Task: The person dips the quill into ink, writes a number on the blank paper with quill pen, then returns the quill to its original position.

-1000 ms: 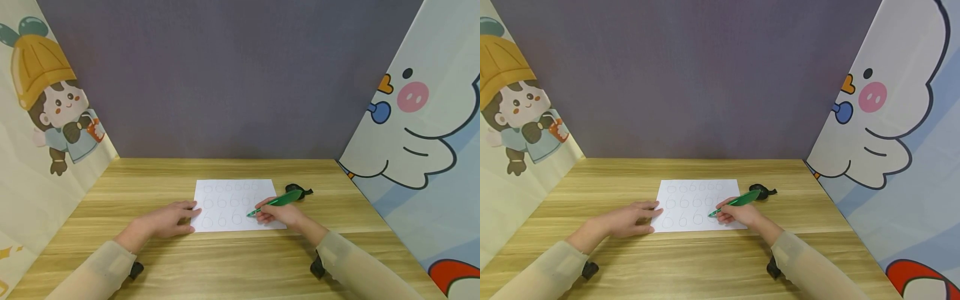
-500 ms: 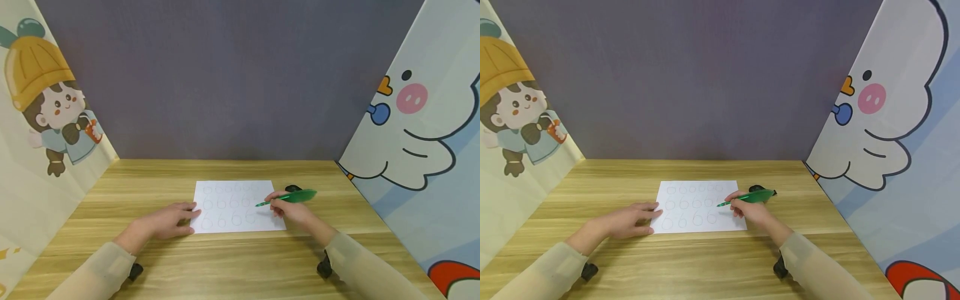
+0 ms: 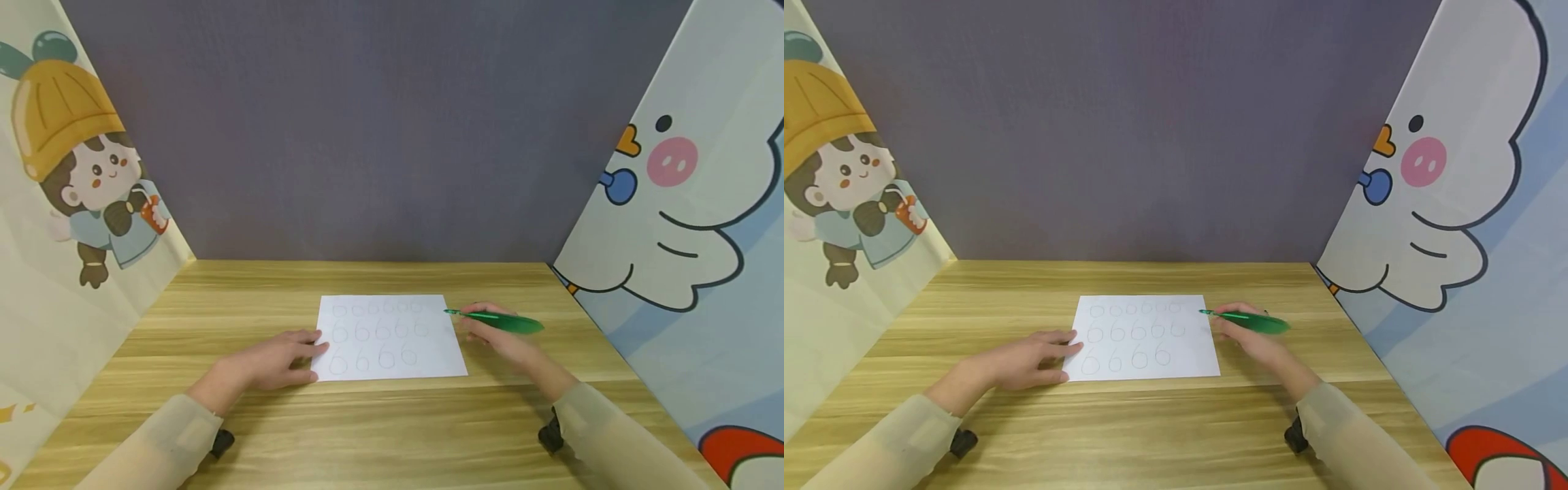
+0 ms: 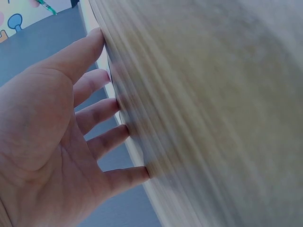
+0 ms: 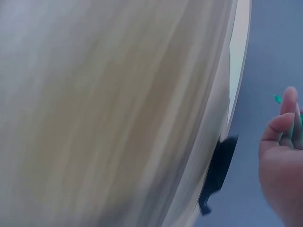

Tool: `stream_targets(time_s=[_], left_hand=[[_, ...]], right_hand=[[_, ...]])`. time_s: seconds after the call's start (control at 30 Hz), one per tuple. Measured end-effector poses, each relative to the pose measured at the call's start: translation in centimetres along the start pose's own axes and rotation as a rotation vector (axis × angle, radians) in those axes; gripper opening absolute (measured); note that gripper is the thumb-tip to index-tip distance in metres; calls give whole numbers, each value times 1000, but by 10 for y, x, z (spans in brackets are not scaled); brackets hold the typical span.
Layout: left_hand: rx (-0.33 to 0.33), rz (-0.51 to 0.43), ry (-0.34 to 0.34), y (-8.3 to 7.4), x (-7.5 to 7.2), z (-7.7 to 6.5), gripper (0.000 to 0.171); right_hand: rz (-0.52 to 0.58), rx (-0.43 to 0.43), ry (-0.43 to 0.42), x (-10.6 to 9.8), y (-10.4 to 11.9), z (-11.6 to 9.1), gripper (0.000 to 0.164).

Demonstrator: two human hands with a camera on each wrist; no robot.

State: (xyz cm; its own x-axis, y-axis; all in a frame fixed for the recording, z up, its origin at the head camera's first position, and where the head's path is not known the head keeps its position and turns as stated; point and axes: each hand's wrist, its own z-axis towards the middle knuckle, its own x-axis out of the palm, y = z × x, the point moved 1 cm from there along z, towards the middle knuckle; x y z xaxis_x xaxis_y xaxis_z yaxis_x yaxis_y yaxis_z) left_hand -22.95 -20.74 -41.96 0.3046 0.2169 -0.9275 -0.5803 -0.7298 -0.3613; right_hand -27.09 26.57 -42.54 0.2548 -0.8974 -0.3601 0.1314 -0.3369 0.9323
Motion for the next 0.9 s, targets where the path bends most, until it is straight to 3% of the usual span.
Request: stream_targets(time_s=[0.07,0.2,0.27,0.37,0.43,0.5,0.7,0.9], left_hand=[[-3,-6,3,0,0,0,67],[-6,-16,6,-1,-1,0,67],[-6,-15,8,-1,-1,0,67],[-11,-21,11,-2,-1,0,67],[-12,-21,14,-2,-1,0,68],[-10,-20,13,-2,-1,-1,68],[-7,-10,10,0,0,0,67],[-25,-14,17,1,1,1,67]], right_hand=[[119,-73,39,-8,-3,-2,38],[543,-174,208,-22,-9,-5,37],[595,-190,222,-27,-10,-6,41],[378,-155,101,-34,-12,-8,44],[161,-126,13,-38,-13,-8,47],[50,-89,-37,-41,-13,-8,46],[19,-9,-103,-52,-12,-9,50],[-37,8,-139,-63,-16,-13,50]])
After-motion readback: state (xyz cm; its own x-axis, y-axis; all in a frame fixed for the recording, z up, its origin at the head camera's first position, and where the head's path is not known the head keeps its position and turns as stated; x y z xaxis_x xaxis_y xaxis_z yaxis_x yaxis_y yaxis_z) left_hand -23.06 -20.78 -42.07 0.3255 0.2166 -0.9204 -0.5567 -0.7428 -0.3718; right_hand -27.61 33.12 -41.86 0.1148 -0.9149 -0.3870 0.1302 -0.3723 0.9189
